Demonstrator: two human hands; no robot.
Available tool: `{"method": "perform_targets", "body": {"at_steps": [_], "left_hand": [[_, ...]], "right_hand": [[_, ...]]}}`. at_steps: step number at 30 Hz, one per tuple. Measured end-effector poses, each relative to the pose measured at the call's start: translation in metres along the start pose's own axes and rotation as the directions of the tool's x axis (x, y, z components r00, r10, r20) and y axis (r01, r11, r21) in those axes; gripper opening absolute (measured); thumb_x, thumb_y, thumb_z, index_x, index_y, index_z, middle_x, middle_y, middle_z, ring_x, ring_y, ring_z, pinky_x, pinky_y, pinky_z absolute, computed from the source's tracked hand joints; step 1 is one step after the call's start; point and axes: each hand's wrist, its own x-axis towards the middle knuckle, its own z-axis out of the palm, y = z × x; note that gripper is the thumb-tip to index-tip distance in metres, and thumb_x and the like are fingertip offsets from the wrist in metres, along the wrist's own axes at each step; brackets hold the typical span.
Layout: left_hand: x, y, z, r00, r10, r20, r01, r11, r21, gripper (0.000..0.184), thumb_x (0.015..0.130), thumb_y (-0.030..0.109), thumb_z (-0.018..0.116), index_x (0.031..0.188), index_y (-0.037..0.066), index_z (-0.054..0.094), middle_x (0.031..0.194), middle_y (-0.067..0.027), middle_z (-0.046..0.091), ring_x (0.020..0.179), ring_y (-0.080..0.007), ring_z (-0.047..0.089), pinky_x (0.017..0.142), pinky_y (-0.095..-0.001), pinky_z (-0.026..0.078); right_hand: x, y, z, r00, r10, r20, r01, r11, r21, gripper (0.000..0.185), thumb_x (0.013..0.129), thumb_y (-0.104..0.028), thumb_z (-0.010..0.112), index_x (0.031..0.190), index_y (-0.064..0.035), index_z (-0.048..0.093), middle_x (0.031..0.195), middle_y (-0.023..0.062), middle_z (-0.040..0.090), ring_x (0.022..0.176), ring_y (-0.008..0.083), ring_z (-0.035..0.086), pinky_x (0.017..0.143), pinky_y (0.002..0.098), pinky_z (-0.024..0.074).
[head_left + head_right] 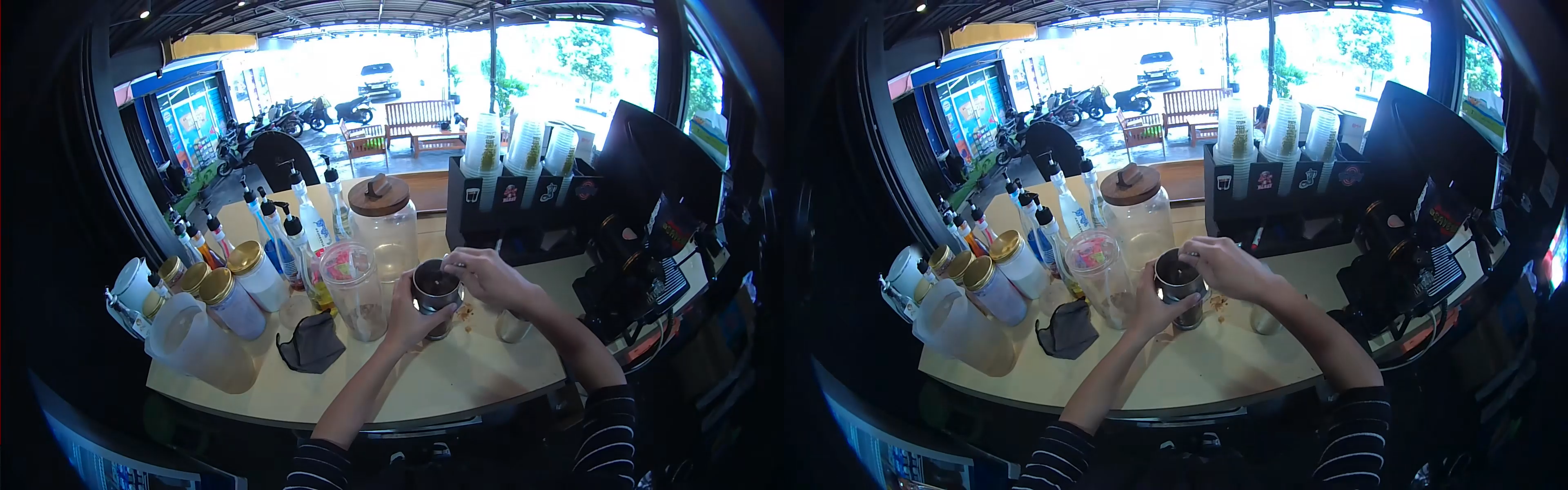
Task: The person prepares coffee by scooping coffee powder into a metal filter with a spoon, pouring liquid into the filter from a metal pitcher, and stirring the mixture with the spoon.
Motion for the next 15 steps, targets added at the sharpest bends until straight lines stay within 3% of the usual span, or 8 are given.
{"method": "perform_targets", "body": {"at_steps": [2, 4, 5, 8, 10, 11, 13, 15], "left_hand": [[0.0004, 0.0007, -0.0004, 1.0, -0.008, 0.018, 0.009, 1.0, -0.029, 0.081, 0.06, 0.029, 0.086, 0.122, 0.0, 0.042, 0.112, -0.0148, 0.048, 0.107, -0.0264, 0.055, 0.094, -0.0369, 0.045], [0.0001, -0.0021, 0.0002, 1.0, -0.008, 0.01, 0.009, 0.999, -0.033, 0.081, 0.06, 0.029, 0.086, 0.122, 0.0, 0.042, 0.112, -0.0149, 0.048, 0.106, -0.0264, 0.055, 0.093, -0.0369, 0.045], [-0.0007, -0.0034, 0.0006, 1.0, -0.009, 0.007, 0.009, 0.999, -0.037, 0.081, 0.06, 0.03, 0.086, 0.122, 0.0, 0.042, 0.112, -0.0149, 0.048, 0.106, -0.0264, 0.055, 0.093, -0.0369, 0.045], [-0.001, -0.0034, -0.0002, 1.0, -0.009, 0.023, 0.011, 0.999, -0.051, 0.081, 0.061, 0.031, 0.086, 0.123, 0.001, 0.042, 0.112, -0.0148, 0.048, 0.107, -0.0264, 0.054, 0.093, -0.037, 0.045], [0.0002, -0.0029, -0.0009, 1.0, 0.004, 0.022, -0.004, 1.0, -0.009, 0.081, 0.062, 0.03, 0.086, 0.123, 0.0, 0.041, 0.114, -0.015, 0.05, 0.107, -0.0257, 0.056, 0.093, -0.0368, 0.046], [-0.0011, -0.0029, -0.0011, 1.0, 0.012, 0.029, -0.013, 0.999, 0.036, 0.081, 0.063, 0.028, 0.085, 0.124, -0.001, 0.04, 0.115, -0.0152, 0.052, 0.107, -0.025, 0.058, 0.093, -0.0366, 0.047], [-0.0016, -0.0003, -0.0013, 0.999, 0.027, 0.017, -0.028, 0.998, 0.048, 0.081, 0.063, 0.028, 0.086, 0.124, -0.001, 0.04, 0.115, -0.015, 0.052, 0.107, -0.0249, 0.058, 0.093, -0.0364, 0.047], [-0.0006, 0.0, -0.0014, 0.999, 0.045, 0.001, -0.045, 0.997, 0.062, 0.081, 0.063, 0.028, 0.086, 0.124, -0.001, 0.04, 0.114, -0.0148, 0.052, 0.107, -0.0247, 0.058, 0.094, -0.0362, 0.047]], "right_hand": [[0.0007, -0.0082, -0.0025, 1.0, 0.01, -0.002, -0.01, 0.999, 0.038, 0.014, 0.084, -0.002, 0.054, 0.093, 0.0063, 0.059, 0.083, 0.0169, 0.06, 0.079, 0.0354, 0.061, 0.075, 0.0401, 0.0498], [0.0025, -0.0084, -0.0053, 0.995, -0.091, -0.028, 0.085, 0.983, -0.163, 0.015, 0.083, -0.001, 0.054, 0.094, 0.0059, 0.06, 0.085, 0.0176, 0.061, 0.08, 0.0364, 0.062, 0.074, 0.0407, 0.0501], [0.0017, -0.0063, -0.0034, 0.995, -0.091, -0.028, 0.085, 0.983, -0.162, 0.015, 0.083, -0.001, 0.054, 0.094, 0.0059, 0.06, 0.085, 0.0176, 0.061, 0.08, 0.0364, 0.062, 0.074, 0.0407, 0.0501], [0.0, -0.0004, 0.0014, 1.0, -0.017, -0.016, 0.018, 1.0, 0.012, 0.015, 0.083, -0.002, 0.054, 0.095, 0.0049, 0.06, 0.085, 0.0171, 0.061, 0.079, 0.0369, 0.061, 0.073, 0.0408, 0.0502], [-0.0001, -0.0013, 0.0011, 0.989, -0.14, -0.037, 0.133, 0.98, -0.146, 0.014, 0.084, -0.003, 0.054, 0.095, 0.0047, 0.06, 0.086, 0.0169, 0.061, 0.079, 0.0369, 0.061, 0.073, 0.0407, 0.0504], [0.0001, -0.0019, 0.0013, 0.99, -0.139, -0.035, 0.133, 0.98, -0.145, 0.014, 0.084, -0.003, 0.054, 0.095, 0.0047, 0.06, 0.086, 0.0169, 0.061, 0.079, 0.0369, 0.061, 0.073, 0.0407, 0.0504], [0.0013, -0.0029, -0.0001, 1.0, 0.022, 0.004, -0.022, 0.998, -0.054, 0.014, 0.086, -0.003, 0.053, 0.095, 0.0044, 0.06, 0.087, 0.0169, 0.061, 0.08, 0.0366, 0.061, 0.073, 0.041, 0.0504], [0.0002, -0.0052, 0.0017, 1.0, -0.002, 0.002, 0.002, 1.0, -0.028, 0.013, 0.086, -0.003, 0.053, 0.095, 0.0044, 0.06, 0.087, 0.0168, 0.061, 0.079, 0.0365, 0.062, 0.072, 0.0409, 0.0503]]}}
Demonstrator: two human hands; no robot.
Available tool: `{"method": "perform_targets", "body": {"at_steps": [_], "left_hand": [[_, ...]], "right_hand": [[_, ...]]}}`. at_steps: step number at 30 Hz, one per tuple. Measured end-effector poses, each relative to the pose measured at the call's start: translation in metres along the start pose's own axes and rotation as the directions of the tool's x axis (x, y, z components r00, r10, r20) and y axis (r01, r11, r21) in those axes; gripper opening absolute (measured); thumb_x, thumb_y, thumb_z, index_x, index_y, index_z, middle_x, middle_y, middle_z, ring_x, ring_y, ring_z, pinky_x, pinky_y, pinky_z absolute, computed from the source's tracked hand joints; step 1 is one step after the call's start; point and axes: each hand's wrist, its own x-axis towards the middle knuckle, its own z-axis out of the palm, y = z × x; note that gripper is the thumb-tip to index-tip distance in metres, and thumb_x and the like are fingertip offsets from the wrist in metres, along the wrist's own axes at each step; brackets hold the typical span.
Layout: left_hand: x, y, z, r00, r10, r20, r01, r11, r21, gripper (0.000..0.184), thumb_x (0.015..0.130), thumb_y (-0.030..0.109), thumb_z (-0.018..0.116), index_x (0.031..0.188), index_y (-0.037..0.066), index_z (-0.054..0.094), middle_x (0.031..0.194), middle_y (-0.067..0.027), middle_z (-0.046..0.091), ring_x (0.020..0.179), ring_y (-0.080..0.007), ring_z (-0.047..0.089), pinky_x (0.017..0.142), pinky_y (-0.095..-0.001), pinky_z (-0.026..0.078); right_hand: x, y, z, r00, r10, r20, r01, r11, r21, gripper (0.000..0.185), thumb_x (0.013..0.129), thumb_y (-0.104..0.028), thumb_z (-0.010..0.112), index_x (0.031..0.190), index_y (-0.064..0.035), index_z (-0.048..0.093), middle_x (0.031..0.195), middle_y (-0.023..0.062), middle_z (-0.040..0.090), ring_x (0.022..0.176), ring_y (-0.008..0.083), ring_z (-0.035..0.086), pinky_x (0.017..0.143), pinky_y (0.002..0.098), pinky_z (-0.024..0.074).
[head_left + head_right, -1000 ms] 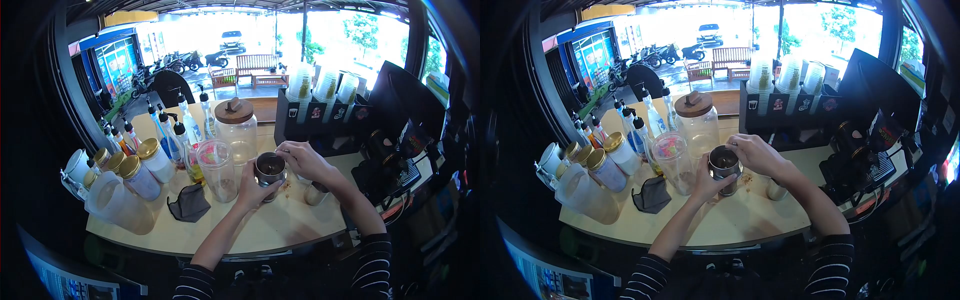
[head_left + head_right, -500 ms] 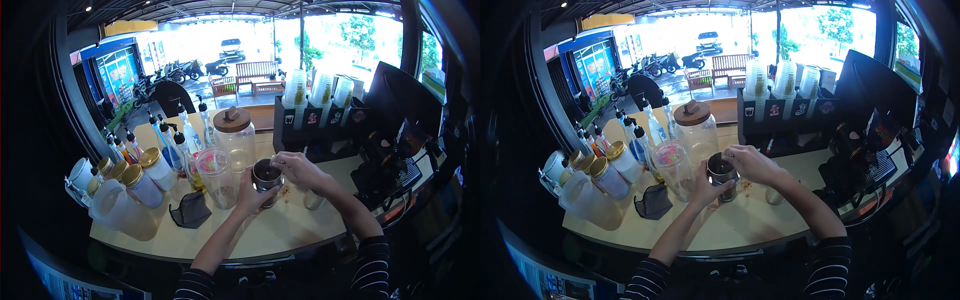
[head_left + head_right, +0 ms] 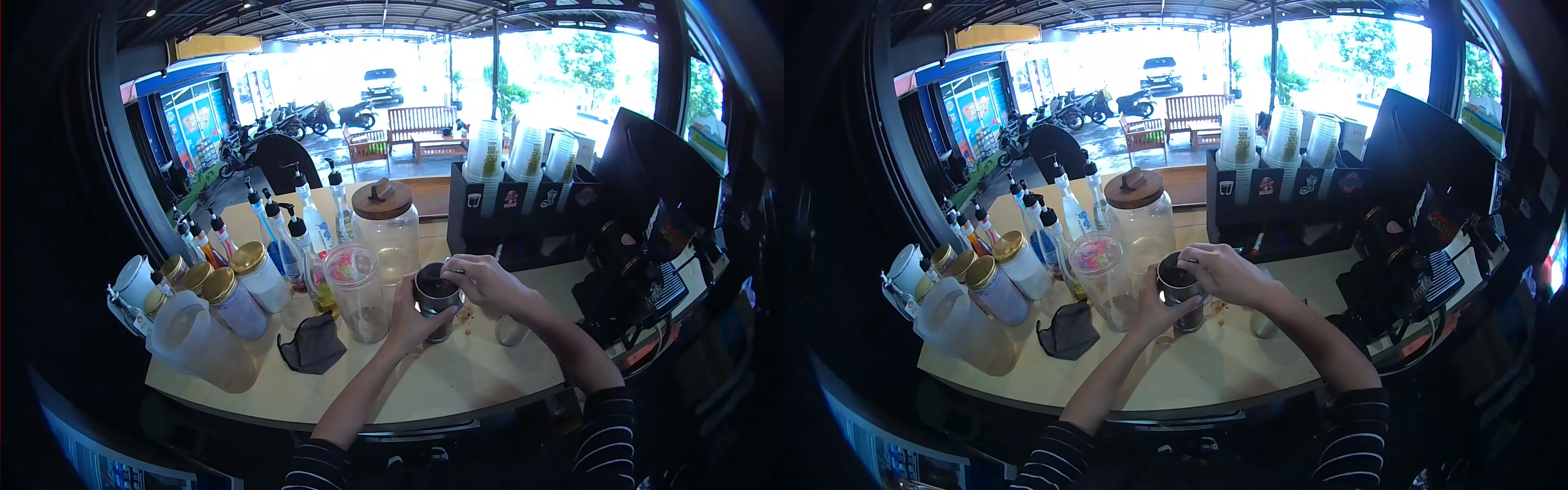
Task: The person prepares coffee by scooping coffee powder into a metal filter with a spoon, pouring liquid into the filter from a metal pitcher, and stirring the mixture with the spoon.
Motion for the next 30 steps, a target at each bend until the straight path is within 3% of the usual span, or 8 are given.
{"method": "perform_targets", "body": {"at_steps": [5, 8, 11, 14, 19, 21, 27, 30], "left_hand": [[0.0, 0.002, 0.0, 0.999, -0.036, 0.006, 0.036, 0.999, -0.01, 0.082, 0.062, 0.03, 0.086, 0.123, -0.001, 0.041, 0.114, -0.0152, 0.051, 0.109, -0.0249, 0.056, 0.094, -0.0369, 0.047], [0.0, -0.009, 0.004, 0.999, -0.036, 0.005, 0.036, 0.994, -0.106, 0.083, 0.06, 0.032, 0.086, 0.123, 0.001, 0.041, 0.113, -0.0146, 0.048, 0.108, -0.0258, 0.054, 0.092, -0.0365, 0.045], [-0.001, 0.0, 0.001, 0.999, -0.04, 0.0, 0.04, 0.998, -0.047, 0.083, 0.06, 0.031, 0.086, 0.123, 0.0, 0.042, 0.114, -0.0146, 0.048, 0.107, -0.0257, 0.055, 0.092, -0.036, 0.046], [-0.001, 0.006, -0.001, 1.0, -0.024, -0.008, 0.024, 0.998, -0.053, 0.082, 0.06, 0.029, 0.086, 0.122, 0.0, 0.042, 0.114, -0.0145, 0.05, 0.106, -0.0252, 0.056, 0.091, -0.0356, 0.046], [-0.001, -0.004, 0.001, 0.999, -0.028, 0.027, 0.029, 0.998, -0.061, 0.084, 0.062, 0.028, 0.086, 0.125, -0.001, 0.039, 0.117, -0.0162, 0.052, 0.11, -0.0256, 0.056, 0.095, -0.0379, 0.046], [0.0, -0.005, 0.002, 0.999, -0.019, 0.028, 0.022, 0.996, -0.088, 0.084, 0.062, 0.027, 0.086, 0.125, -0.001, 0.039, 0.118, -0.0161, 0.052, 0.111, -0.0255, 0.056, 0.095, -0.0379, 0.046], [-0.001, 0.002, 0.0, 0.999, -0.032, 0.027, 0.032, 0.999, -0.019, 0.081, 0.064, 0.024, 0.086, 0.124, 0.0, 0.039, 0.118, -0.0154, 0.052, 0.113, -0.0246, 0.055, 0.096, -0.0368, 0.047], [0.001, -0.004, 0.004, 1.0, -0.018, -0.008, 0.017, 0.994, -0.112, 0.081, 0.06, 0.029, 0.087, 0.123, 0.002, 0.043, 0.114, -0.0148, 0.051, 0.106, -0.0253, 0.057, 0.091, -0.0351, 0.048]], "right_hand": [[0.004, 0.005, -0.003, 0.998, -0.046, -0.034, 0.044, 0.998, -0.055, 0.013, 0.087, -0.003, 0.053, 0.095, 0.0044, 0.059, 0.085, 0.0167, 0.061, 0.078, 0.0359, 0.062, 0.071, 0.0405, 0.0499], [0.001, 0.001, 0.0, 1.0, 0.006, 0.023, -0.008, 0.993, 0.118, 0.013, 0.087, -0.004, 0.055, 0.096, 0.0045, 0.06, 0.086, 0.0173, 0.063, 0.079, 0.0353, 0.063, 0.072, 0.038, 0.0505], [0.006, 0.005, -0.005, 0.998, -0.024, -0.058, 0.023, 1.0, -0.017, 0.013, 0.088, -0.005, 0.055, 0.095, 0.0048, 0.061, 0.087, 0.0174, 0.063, 0.079, 0.0351, 0.064, 0.073, 0.0375, 0.0509], [0.001, 0.008, 0.002, 1.0, -0.004, -0.021, 0.005, 0.997, 0.074, 0.015, 0.089, -0.006, 0.053, 0.094, 0.0051, 0.061, 0.088, 0.0179, 0.063, 0.08, 0.0348, 0.064, 0.073, 0.0379, 0.0511], [0.002, 0.008, 0.0, 0.998, -0.036, -0.06, 0.034, 0.999, -0.025, 0.016, 0.09, -0.007, 0.053, 0.095, 0.0054, 0.061, 0.089, 0.0192, 0.063, 0.081, 0.035, 0.064, 0.073, 0.0382, 0.0512], [-0.001, 0.007, 0.002, 0.999, -0.004, -0.034, 0.007, 0.994, 0.113, 0.016, 0.09, -0.007, 0.054, 0.095, 0.0053, 0.061, 0.089, 0.0189, 0.064, 0.081, 0.035, 0.064, 0.072, 0.0376, 0.0512], [0.001, 0.008, -0.002, 0.997, 0.038, -0.068, -0.031, 0.994, 0.103, 0.015, 0.09, -0.007, 0.054, 0.095, 0.0055, 0.061, 0.085, 0.0193, 0.063, 0.079, 0.0341, 0.065, 0.07, 0.0366, 0.0515], [0.002, 0.002, -0.005, 0.997, 0.058, -0.05, -0.056, 0.998, 0.041, 0.015, 0.09, -0.008, 0.054, 0.093, 0.0058, 0.06, 0.083, 0.0194, 0.063, 0.075, 0.034, 0.065, 0.068, 0.0369, 0.0517]]}}
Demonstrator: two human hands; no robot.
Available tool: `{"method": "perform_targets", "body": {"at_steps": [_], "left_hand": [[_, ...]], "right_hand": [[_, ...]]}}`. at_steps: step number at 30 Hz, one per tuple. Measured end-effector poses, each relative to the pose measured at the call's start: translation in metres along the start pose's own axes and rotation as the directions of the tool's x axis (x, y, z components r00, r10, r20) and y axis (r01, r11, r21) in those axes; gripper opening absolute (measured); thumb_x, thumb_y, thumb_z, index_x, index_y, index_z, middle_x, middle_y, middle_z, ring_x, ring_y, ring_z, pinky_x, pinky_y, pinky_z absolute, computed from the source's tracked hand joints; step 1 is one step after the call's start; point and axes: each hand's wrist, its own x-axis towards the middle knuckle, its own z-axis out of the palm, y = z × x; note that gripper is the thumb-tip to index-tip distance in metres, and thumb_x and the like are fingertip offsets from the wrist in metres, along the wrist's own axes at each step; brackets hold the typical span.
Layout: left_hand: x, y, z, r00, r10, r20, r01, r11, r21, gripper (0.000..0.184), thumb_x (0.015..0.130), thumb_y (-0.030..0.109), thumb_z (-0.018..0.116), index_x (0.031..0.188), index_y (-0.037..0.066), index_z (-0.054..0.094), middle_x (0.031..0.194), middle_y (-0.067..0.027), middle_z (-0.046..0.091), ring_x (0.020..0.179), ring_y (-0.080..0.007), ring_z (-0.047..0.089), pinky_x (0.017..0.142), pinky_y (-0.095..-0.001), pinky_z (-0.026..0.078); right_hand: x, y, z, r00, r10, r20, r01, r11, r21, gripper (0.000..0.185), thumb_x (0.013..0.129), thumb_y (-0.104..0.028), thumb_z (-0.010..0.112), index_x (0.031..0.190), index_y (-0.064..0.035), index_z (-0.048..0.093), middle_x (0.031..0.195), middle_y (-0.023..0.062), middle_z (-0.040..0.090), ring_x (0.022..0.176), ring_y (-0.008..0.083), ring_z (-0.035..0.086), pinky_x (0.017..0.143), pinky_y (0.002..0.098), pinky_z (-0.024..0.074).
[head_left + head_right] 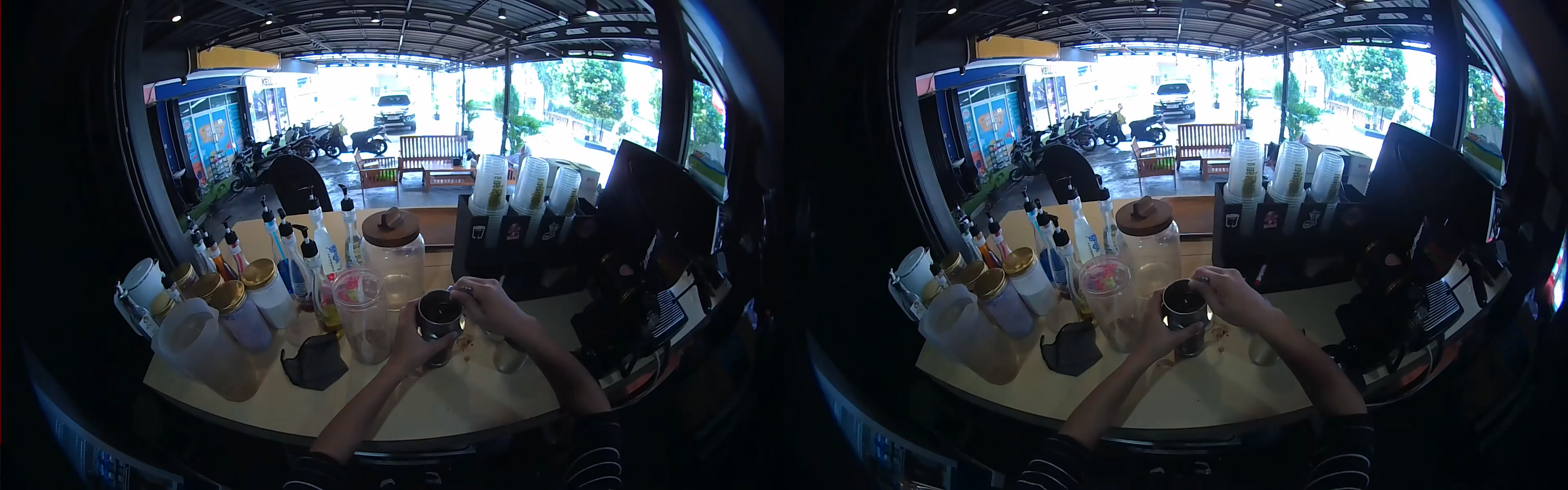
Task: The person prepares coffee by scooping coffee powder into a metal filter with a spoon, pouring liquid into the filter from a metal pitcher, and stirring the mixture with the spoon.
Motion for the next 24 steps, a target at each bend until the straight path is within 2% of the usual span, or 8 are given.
{"method": "perform_targets", "body": {"at_steps": [3, 7, 9, 12, 15, 17, 20, 24], "left_hand": [[-0.001, 0.0, -0.002, 1.0, -0.021, -0.006, 0.021, 1.0, 0.019, 0.083, 0.059, 0.029, 0.087, 0.124, 0.002, 0.043, 0.115, -0.015, 0.053, 0.108, -0.0248, 0.057, 0.092, -0.0353, 0.048], [0.007, 0.0, -0.014, 0.99, -0.063, 0.127, 0.059, 0.998, 0.038, 0.088, 0.059, 0.033, 0.087, 0.128, 0.003, 0.042, 0.117, -0.0151, 0.055, 0.11, -0.0253, 0.057, 0.094, -0.0368, 0.047], [0.006, 0.0, -0.019, 0.983, -0.079, 0.168, 0.067, 0.995, 0.074, 0.09, 0.059, 0.034, 0.086, 0.13, 0.003, 0.042, 0.118, -0.015, 0.055, 0.11, -0.0256, 0.058, 0.094, -0.0372, 0.047], [0.008, 0.004, -0.019, 0.969, -0.106, 0.222, 0.091, 0.993, 0.076, 0.09, 0.059, 0.035, 0.085, 0.131, 0.003, 0.041, 0.118, -0.0151, 0.055, 0.111, -0.0267, 0.057, 0.095, -0.0383, 0.046], [0.004, 0.013, -0.013, 0.978, -0.095, 0.185, 0.093, 0.996, 0.019, 0.089, 0.059, 0.033, 0.086, 0.129, 0.003, 0.041, 0.12, -0.0153, 0.054, 0.113, -0.0262, 0.056, 0.096, -0.039, 0.045], [-0.001, 0.023, -0.003, 0.998, -0.06, -0.008, 0.061, 0.997, 0.056, 0.083, 0.059, 0.031, 0.086, 0.126, 0.004, 0.045, 0.124, -0.0157, 0.053, 0.115, -0.025, 0.055, 0.097, -0.0387, 0.044], [0.003, 0.038, 0.0, 0.997, -0.061, -0.045, 0.07, 0.968, 0.24, 0.08, 0.058, 0.03, 0.086, 0.123, 0.005, 0.048, 0.122, -0.0144, 0.055, 0.112, -0.0226, 0.057, 0.095, -0.0366, 0.046], [0.008, 0.04, -0.008, 0.986, -0.164, 0.004, 0.162, 0.98, 0.119, 0.079, 0.057, 0.031, 0.087, 0.121, 0.005, 0.05, 0.115, -0.0124, 0.059, 0.106, -0.0209, 0.06, 0.092, -0.0349, 0.048]], "right_hand": [[0.004, 0.011, 0.005, 0.996, -0.06, -0.066, 0.063, 0.997, 0.035, 0.015, 0.09, -0.009, 0.054, 0.091, 0.0059, 0.059, 0.082, 0.0194, 0.062, 0.072, 0.0344, 0.064, 0.066, 0.0377, 0.051], [0.004, 0.003, 0.003, 1.0, -0.011, 0.001, 0.011, 0.996, 0.089, 0.015, 0.09, -0.009, 0.054, 0.09, 0.0059, 0.059, 0.082, 0.0197, 0.062, 0.072, 0.0349, 0.063, 0.066, 0.0388, 0.0503], [0.004, 0.01, 0.007, 0.992, -0.118, -0.053, 0.117, 0.993, -0.021, 0.015, 0.091, -0.008, 0.053, 0.091, 0.0054, 0.059, 0.082, 0.0198, 0.061, 0.072, 0.0351, 0.063, 0.066, 0.0394, 0.0499], [0.001, 0.006, 0.007, 0.998, -0.052, -0.02, 0.053, 0.995, 0.084, 0.014, 0.091, -0.008, 0.053, 0.091, 0.0049, 0.059, 0.081, 0.0195, 0.061, 0.073, 0.0352, 0.063, 0.067, 0.0392, 0.05], [0.002, 0.01, 0.006, 0.997, -0.071, -0.04, 0.073, 0.996, 0.058, 0.014, 0.09, -0.008, 0.053, 0.092, 0.005, 0.058, 0.081, 0.0194, 0.061, 0.074, 0.0355, 0.062, 0.068, 0.0392, 0.0499], [0.002, 0.013, 0.005, 0.996, -0.079, -0.038, 0.081, 0.995, 0.063, 0.014, 0.09, -0.008, 0.053, 0.092, 0.005, 0.058, 0.081, 0.0195, 0.061, 0.074, 0.0356, 0.062, 0.068, 0.0392, 0.0499], [0.004, 0.009, 0.0, 0.997, -0.075, -0.012, 0.076, 0.995, 0.07, 0.013, 0.09, -0.007, 0.053, 0.091, 0.005, 0.058, 0.081, 0.0195, 0.061, 0.074, 0.0357, 0.062, 0.067, 0.0391, 0.0497], [0.006, 0.018, 0.0, 0.993, -0.111, -0.03, 0.113, 0.992, 0.062, 0.011, 0.089, -0.005, 0.053, 0.09, 0.0051, 0.058, 0.08, 0.0197, 0.061, 0.074, 0.0355, 0.063, 0.065, 0.0383, 0.0495]]}}
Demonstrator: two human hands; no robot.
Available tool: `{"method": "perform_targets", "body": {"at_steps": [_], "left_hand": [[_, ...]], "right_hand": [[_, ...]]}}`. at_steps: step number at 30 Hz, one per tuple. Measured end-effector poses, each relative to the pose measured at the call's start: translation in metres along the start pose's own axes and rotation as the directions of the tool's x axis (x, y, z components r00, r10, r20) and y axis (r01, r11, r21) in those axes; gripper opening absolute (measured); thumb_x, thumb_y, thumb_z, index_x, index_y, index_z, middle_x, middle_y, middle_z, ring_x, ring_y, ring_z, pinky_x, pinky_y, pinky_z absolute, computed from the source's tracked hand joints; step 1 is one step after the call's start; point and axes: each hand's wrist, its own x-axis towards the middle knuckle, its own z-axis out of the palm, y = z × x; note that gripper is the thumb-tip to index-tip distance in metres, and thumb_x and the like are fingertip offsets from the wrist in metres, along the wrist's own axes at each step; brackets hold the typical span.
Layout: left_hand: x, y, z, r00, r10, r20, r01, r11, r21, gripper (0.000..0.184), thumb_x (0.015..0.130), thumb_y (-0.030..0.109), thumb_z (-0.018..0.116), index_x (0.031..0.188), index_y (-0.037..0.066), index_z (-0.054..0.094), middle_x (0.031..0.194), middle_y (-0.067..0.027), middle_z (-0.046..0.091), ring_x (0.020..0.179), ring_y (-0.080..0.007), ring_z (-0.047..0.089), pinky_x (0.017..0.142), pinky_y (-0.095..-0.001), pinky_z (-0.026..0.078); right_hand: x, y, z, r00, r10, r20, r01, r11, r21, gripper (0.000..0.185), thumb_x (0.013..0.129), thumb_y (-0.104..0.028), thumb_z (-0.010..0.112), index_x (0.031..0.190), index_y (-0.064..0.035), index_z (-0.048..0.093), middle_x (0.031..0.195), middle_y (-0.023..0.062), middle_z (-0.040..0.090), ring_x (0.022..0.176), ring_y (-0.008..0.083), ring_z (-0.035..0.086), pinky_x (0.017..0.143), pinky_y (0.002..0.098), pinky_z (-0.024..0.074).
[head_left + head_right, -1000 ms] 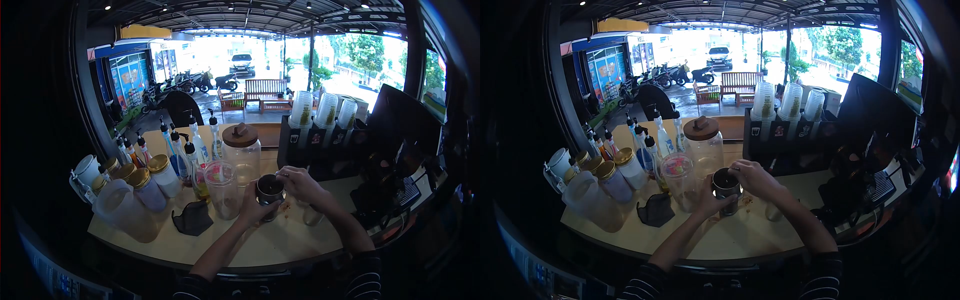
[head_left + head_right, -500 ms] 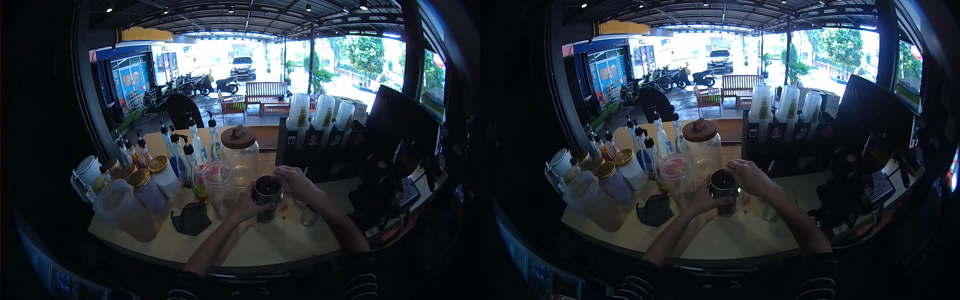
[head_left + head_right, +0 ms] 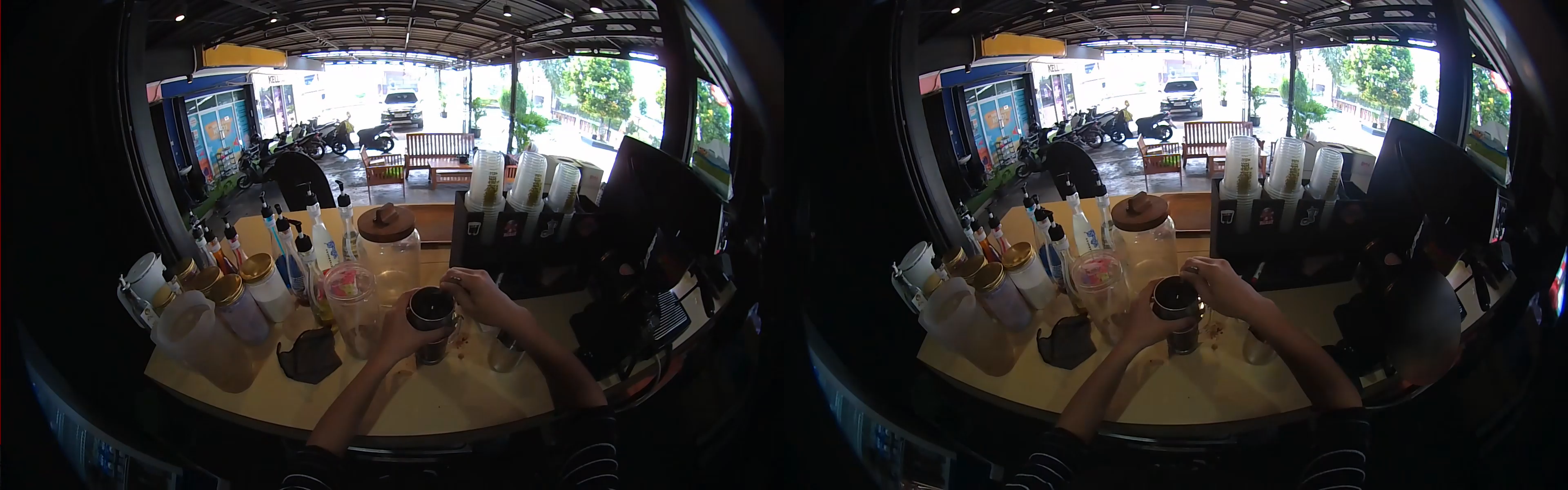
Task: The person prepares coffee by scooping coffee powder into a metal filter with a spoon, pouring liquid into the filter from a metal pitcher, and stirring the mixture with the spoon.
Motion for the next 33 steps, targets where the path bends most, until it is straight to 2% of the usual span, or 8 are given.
{"method": "perform_targets", "body": {"at_steps": [3, 5, 6, 11, 15, 20, 30, 33], "left_hand": [[0.007, -0.007, -0.007, 0.994, 0.035, 0.102, -0.034, 0.999, -0.011, 0.081, 0.056, 0.032, 0.087, 0.122, 0.004, 0.049, 0.109, -0.0108, 0.062, 0.101, -0.0197, 0.063, 0.09, -0.034, 0.049], [0.01, -0.01, -0.01, 0.973, -0.001, 0.23, 0.004, 1.0, -0.013, 0.085, 0.057, 0.026, 0.087, 0.127, 0.007, 0.043, 0.118, -0.0097, 0.055, 0.112, -0.0195, 0.056, 0.097, -0.0344, 0.045], [0.009, -0.016, -0.008, 0.973, -0.015, 0.23, 0.018, 1.0, -0.013, 0.085, 0.057, 0.026, 0.087, 0.127, 0.007, 0.043, 0.118, -0.0097, 0.055, 0.112, -0.0195, 0.056, 0.097, -0.0344, 0.045], [0.004, -0.029, 0.0, 0.981, 0.103, 0.163, -0.079, 0.986, -0.148, 0.087, 0.058, 0.022, 0.086, 0.129, 0.006, 0.038, 0.121, -0.0104, 0.053, 0.115, -0.0206, 0.053, 0.097, -0.0354, 0.043], [0.002, -0.016, -0.001, 0.981, -0.003, 0.193, 0.032, 0.989, -0.144, 0.088, 0.057, 0.02, 0.087, 0.13, 0.008, 0.04, 0.121, -0.0085, 0.053, 0.116, -0.0196, 0.051, 0.1, -0.0348, 0.041], [0.0, -0.025, 0.002, 0.985, 0.101, 0.139, -0.078, 0.984, -0.158, 0.084, 0.059, 0.018, 0.085, 0.129, 0.008, 0.041, 0.119, -0.008, 0.055, 0.112, -0.0192, 0.054, 0.098, -0.0346, 0.043], [0.0, -0.023, 0.002, 0.988, 0.017, 0.153, 0.015, 0.979, -0.202, 0.085, 0.057, 0.022, 0.087, 0.129, 0.008, 0.043, 0.121, -0.0081, 0.055, 0.113, -0.0185, 0.053, 0.099, -0.0346, 0.042], [0.0, -0.023, 0.003, 0.988, 0.013, 0.153, 0.016, 0.982, -0.186, 0.086, 0.058, 0.022, 0.086, 0.13, 0.008, 0.042, 0.121, -0.0085, 0.055, 0.114, -0.0188, 0.053, 0.099, -0.0348, 0.042]], "right_hand": [[-0.002, -0.004, -0.003, 0.988, 0.135, 0.073, -0.142, 0.984, 0.109, 0.011, 0.09, -0.005, 0.052, 0.091, 0.0052, 0.057, 0.079, 0.0196, 0.061, 0.073, 0.0349, 0.063, 0.064, 0.0375, 0.0493], [-0.001, 0.006, -0.002, 0.998, 0.047, 0.041, -0.05, 0.997, 0.067, 0.011, 0.09, -0.005, 0.052, 0.091, 0.005, 0.057, 0.078, 0.0195, 0.061, 0.072, 0.0343, 0.063, 0.063, 0.0371, 0.0492], [-0.002, 0.011, -0.002, 0.999, -0.037, -0.001, 0.037, 0.999, 0.017, 0.012, 0.091, -0.006, 0.052, 0.091, 0.0048, 0.057, 0.077, 0.0195, 0.061, 0.072, 0.0337, 0.063, 0.063, 0.0367, 0.0491], [-0.007, 0.012, -0.009, 0.994, 0.023, 0.105, -0.039, 0.989, 0.145, 0.012, 0.091, -0.007, 0.052, 0.092, 0.0048, 0.058, 0.082, 0.0194, 0.062, 0.073, 0.0339, 0.064, 0.065, 0.037, 0.0502], [-0.007, 0.019, -0.003, 0.996, -0.074, 0.052, 0.069, 0.994, 0.084, 0.011, 0.09, -0.005, 0.053, 0.093, 0.0047, 0.057, 0.084, 0.0199, 0.062, 0.074, 0.0353, 0.063, 0.065, 0.0381, 0.0492], [-0.003, 0.022, -0.007, 0.986, -0.107, 0.126, 0.091, 0.988, 0.121, 0.011, 0.09, -0.007, 0.054, 0.092, 0.0041, 0.057, 0.08, 0.0185, 0.06, 0.072, 0.0348, 0.06, 0.064, 0.0388, 0.0479], [0.0, 0.027, -0.008, 0.96, -0.214, 0.183, 0.177, 0.965, 0.195, 0.011, 0.09, -0.006, 0.053, 0.093, 0.0039, 0.057, 0.081, 0.0174, 0.06, 0.071, 0.0331, 0.061, 0.063, 0.0386, 0.048], [0.006, 0.032, -0.014, 0.968, -0.127, 0.215, 0.108, 0.989, 0.098, 0.01, 0.091, -0.003, 0.053, 0.092, 0.0044, 0.059, 0.082, 0.0157, 0.061, 0.071, 0.0286, 0.063, 0.064, 0.0343, 0.0496]]}}
